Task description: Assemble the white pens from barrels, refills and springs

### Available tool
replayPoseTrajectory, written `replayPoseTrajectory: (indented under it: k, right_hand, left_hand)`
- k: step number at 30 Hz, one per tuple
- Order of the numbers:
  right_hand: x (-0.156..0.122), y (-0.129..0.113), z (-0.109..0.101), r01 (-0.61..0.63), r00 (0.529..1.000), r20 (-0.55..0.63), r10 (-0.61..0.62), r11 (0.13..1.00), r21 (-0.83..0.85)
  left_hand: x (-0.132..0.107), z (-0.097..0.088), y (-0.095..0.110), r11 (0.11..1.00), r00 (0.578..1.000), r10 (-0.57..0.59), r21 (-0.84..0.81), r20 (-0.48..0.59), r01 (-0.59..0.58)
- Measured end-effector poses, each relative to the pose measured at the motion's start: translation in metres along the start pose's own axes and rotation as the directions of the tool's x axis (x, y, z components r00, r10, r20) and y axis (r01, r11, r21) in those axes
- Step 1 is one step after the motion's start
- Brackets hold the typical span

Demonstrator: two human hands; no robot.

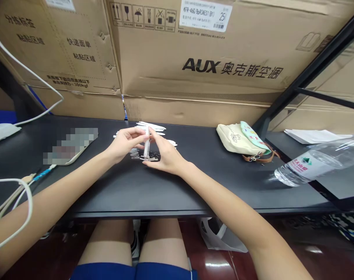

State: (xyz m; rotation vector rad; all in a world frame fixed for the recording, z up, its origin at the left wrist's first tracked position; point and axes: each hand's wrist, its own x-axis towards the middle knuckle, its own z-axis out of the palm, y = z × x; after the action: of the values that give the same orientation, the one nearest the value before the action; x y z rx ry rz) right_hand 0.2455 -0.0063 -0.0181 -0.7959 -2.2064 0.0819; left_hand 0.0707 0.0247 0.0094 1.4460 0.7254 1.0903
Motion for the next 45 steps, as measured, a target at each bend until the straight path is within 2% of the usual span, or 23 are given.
replayPoseTrajectory:
  k: [4, 10, 28, 35, 45]
  right_hand:
    - [0.0001, -0.0001, -0.0005, 0.004, 0.999, -0.037, -0.004, 1.000, 0.004]
    - [0.0000, -0.0007, -0.0014, 0.000, 1.000, 0.006, 0.000, 1.000, 0.019]
    - [0.0001, -0.0044, 0.0000, -0.019, 0.999, -0.026, 0.020, 1.000, 0.023]
    - [0.0001, -0.0023, 0.0008, -0.049, 0.999, -0.019, 0.049, 0.999, 0.004]
    - [-0.0003, -0.0028, -0.0002, -0.006, 1.000, -0.027, 0.007, 1.000, 0.009]
  left_hand:
    - [-0.0004, 0.0005, 0.0007, 1.000, 1.000, -0.007, 0.009, -0.002, 0.007]
    - [-0.0001, 0.0000, 0.0009, 1.000, 1.000, -0.003, 0.004, -0.005, 0.003]
    - [-0.0008, 0.0007, 0.0022, 1.000, 0.999, -0.018, 0.017, -0.026, 0.018]
    - [-0.0013, 0.0008, 0.0021, 1.000, 1.000, 0.001, 0.001, -0.001, -0.001]
    - [-0.0010, 0.0010, 0.0033, 1.000, 1.000, -0.010, 0.015, -0.020, 0.010]
